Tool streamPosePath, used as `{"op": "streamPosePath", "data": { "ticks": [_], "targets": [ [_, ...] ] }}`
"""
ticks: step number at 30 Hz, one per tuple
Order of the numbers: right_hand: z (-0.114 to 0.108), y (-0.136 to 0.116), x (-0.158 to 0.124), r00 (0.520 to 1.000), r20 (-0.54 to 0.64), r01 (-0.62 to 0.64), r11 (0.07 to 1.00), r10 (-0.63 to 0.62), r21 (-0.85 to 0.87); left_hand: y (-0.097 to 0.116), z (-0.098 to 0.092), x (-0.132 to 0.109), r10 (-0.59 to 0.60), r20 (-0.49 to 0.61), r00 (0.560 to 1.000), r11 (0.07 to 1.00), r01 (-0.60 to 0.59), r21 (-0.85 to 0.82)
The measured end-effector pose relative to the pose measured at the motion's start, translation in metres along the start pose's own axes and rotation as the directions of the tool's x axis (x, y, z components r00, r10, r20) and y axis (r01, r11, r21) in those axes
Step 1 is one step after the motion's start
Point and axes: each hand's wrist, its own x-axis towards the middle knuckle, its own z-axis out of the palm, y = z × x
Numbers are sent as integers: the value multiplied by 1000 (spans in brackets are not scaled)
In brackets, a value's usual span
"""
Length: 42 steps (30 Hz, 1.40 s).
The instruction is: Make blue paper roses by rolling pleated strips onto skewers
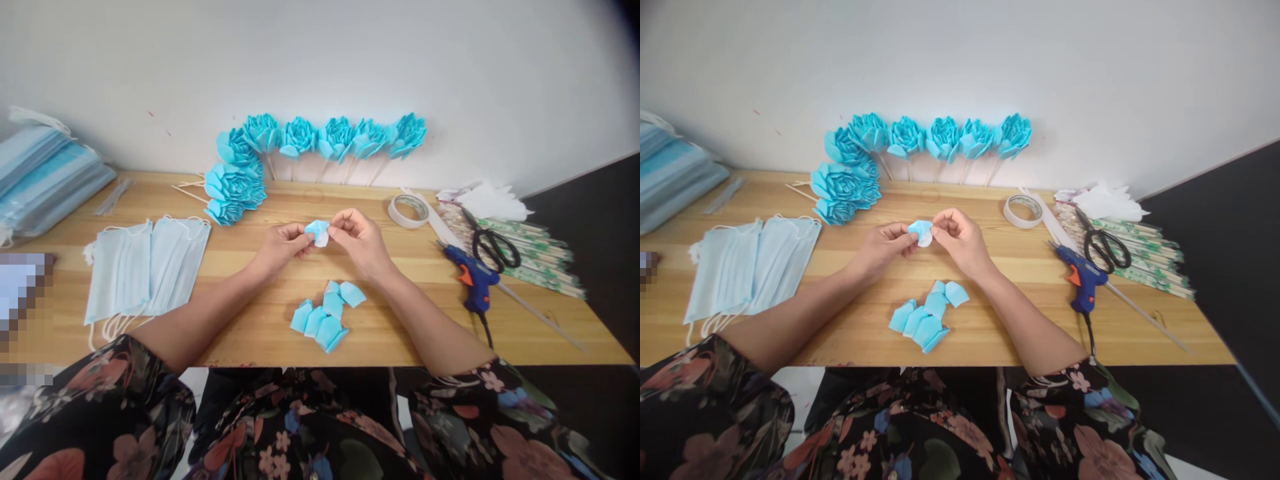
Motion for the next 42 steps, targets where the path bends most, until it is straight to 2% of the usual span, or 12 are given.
{"op": "streamPosePath", "data": {
  "ticks": [7, 13, 15, 19, 25, 30, 35, 42],
  "targets": [
    [0, 1, 0, 1000, -20, -5, 1000, 5, 13, 1, 2, -1, 37, 3, 999, 999, -37, 5],
    [0, 3, 0, 999, -14, -32, 999, 32, 33, 0, 4, 0, 178, -60, 982, 983, -180, -31],
    [1, 2, 0, 999, -14, -33, 998, 34, 53, -2, 5, 0, 261, -76, 962, 965, -261, 12],
    [3, -2, 0, 998, -30, -54, 993, 57, 109, -5, 4, -2, 389, -38, 921, 913, -379, 152],
    [3, -6, 1, 993, -63, -89, 982, 101, 168, -2, 1, -6, 562, 49, 825, 751, -535, 386],
    [2, -5, 1, 986, -62, -138, 970, 153, 201, 3, -2, -5, 600, 122, 791, 664, -577, 476],
    [3, -3, 1, 986, -45, -147, 968, 159, 205, -1, -5, -1, 637, 198, 745, 559, -623, 548],
    [6, -2, -1, 990, -15, -133, 969, 140, 209, -2, -5, -1, 647, 174, 743, 544, -609, 578]
  ]
}}
